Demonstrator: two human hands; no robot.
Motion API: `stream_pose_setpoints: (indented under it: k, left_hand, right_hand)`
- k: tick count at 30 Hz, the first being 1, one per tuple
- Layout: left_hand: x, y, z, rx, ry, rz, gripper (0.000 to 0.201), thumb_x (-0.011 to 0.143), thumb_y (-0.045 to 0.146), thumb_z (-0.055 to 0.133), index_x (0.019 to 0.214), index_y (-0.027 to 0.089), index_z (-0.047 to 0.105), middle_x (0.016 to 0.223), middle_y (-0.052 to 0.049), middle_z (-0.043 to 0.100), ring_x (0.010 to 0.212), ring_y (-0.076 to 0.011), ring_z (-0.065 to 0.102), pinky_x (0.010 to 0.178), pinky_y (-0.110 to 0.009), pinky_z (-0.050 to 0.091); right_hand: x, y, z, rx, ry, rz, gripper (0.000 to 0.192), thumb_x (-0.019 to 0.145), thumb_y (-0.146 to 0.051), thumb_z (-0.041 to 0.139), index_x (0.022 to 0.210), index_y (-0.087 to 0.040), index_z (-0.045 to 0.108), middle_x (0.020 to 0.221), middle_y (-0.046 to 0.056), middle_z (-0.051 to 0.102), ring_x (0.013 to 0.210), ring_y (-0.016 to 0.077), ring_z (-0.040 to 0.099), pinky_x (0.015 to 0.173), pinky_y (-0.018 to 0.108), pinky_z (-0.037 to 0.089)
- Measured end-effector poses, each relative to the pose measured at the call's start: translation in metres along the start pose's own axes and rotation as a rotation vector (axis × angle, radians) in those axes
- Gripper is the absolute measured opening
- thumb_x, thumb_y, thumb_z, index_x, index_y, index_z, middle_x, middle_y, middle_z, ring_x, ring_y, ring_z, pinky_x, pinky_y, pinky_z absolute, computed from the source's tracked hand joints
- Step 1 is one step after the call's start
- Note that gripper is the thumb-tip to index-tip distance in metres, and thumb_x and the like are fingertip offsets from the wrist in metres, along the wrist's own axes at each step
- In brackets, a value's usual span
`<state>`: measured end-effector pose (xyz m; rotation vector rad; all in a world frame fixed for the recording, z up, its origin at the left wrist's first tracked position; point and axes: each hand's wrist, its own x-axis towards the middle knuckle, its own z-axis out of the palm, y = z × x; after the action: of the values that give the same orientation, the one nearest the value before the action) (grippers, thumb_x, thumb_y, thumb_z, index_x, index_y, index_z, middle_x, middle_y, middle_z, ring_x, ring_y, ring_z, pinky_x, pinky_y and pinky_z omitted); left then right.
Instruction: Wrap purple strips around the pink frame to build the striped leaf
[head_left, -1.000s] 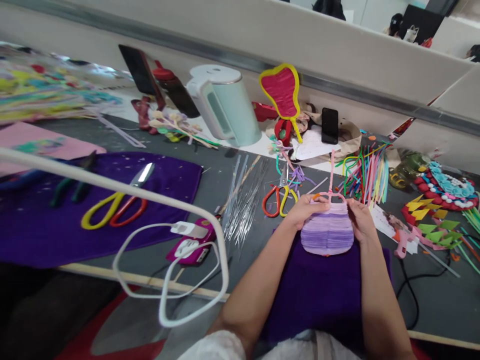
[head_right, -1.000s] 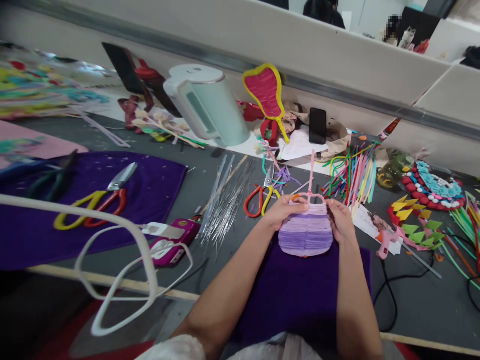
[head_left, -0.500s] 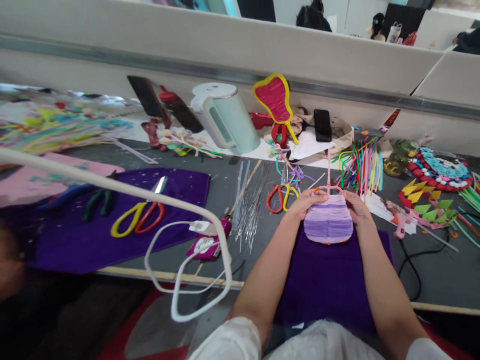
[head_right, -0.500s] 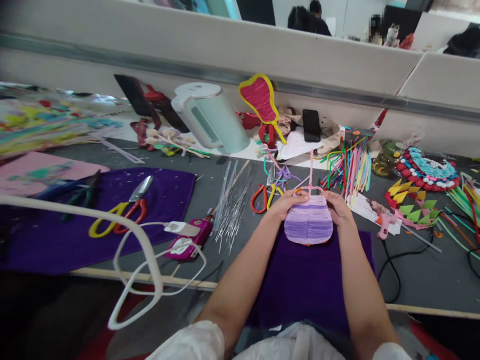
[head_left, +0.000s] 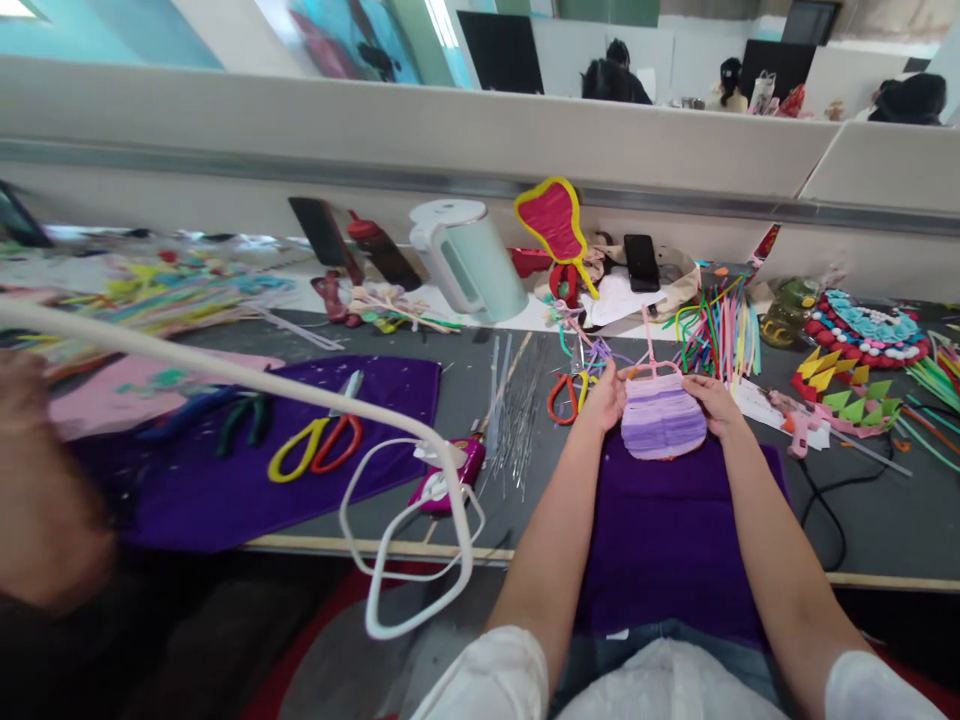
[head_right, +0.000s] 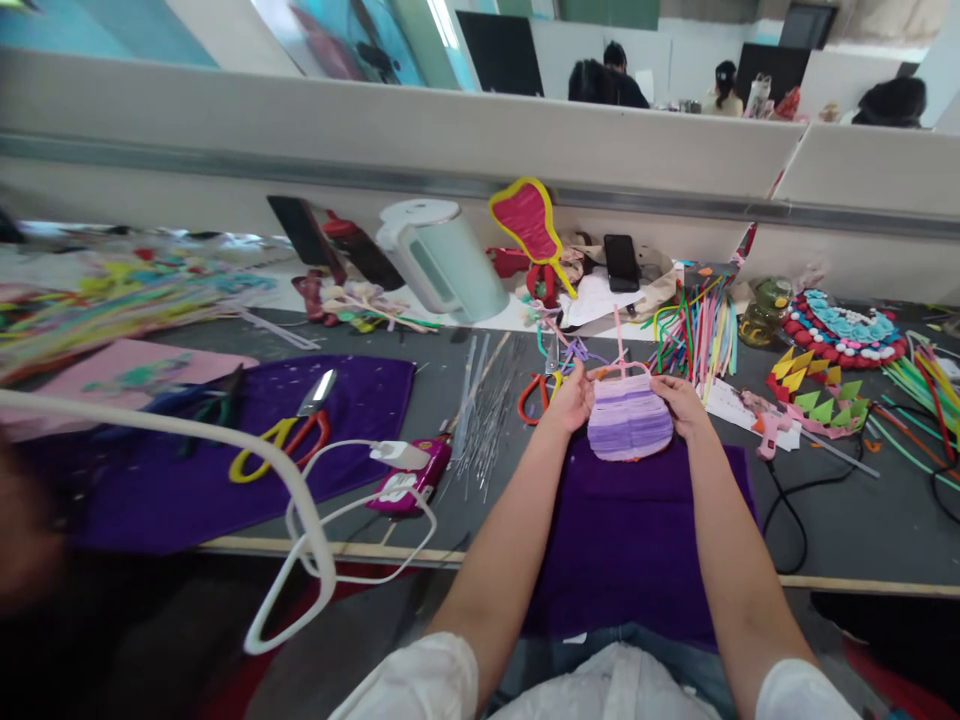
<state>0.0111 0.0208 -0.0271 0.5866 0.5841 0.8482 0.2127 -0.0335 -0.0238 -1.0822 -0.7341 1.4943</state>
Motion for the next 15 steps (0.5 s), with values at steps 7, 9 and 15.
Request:
stream_pose_setpoints:
  k: [7,9,15]
  left_hand:
    - [-0.001,-0.004,-0.003,0.061,0.03,0.065,0.038,0.073,0.017,0.072,0.11,0.01,0.065,0.088,-0.012,0.074,0.073,-0.0182,0.068,0.072,-0.028,0.05]
    - [0.0,-0.005,-0.004,0.073,0.022,0.092,0.044,0.067,0.009,0.074,0.111,0.011,0.065,0.091,-0.011,0.074,0.072,-0.017,0.067,0.073,-0.028,0.049]
    - [0.004,-0.002,-0.008,0.016,0.106,0.2,0.035,0.067,0.019,0.077,0.1,0.011,0.068,0.084,-0.009,0.073,0.074,-0.0165,0.067,0.071,-0.026,0.049]
  right_hand:
    - [0.007,0.007,0.004,0.029,0.105,-0.041,0.036,0.049,-0.038,0.086,0.075,-0.018,0.069,0.059,-0.002,0.069,0.053,0.0137,0.061,0.058,0.028,0.048]
    - [0.006,0.005,0.001,0.004,0.076,-0.033,0.036,0.053,-0.041,0.084,0.077,-0.018,0.071,0.062,0.0,0.07,0.055,0.0141,0.061,0.058,0.028,0.048]
    - [0.003,0.0,-0.005,-0.097,-0.024,-0.085,0.035,0.054,-0.036,0.084,0.081,-0.017,0.073,0.071,0.002,0.072,0.06,0.0138,0.062,0.062,0.027,0.048]
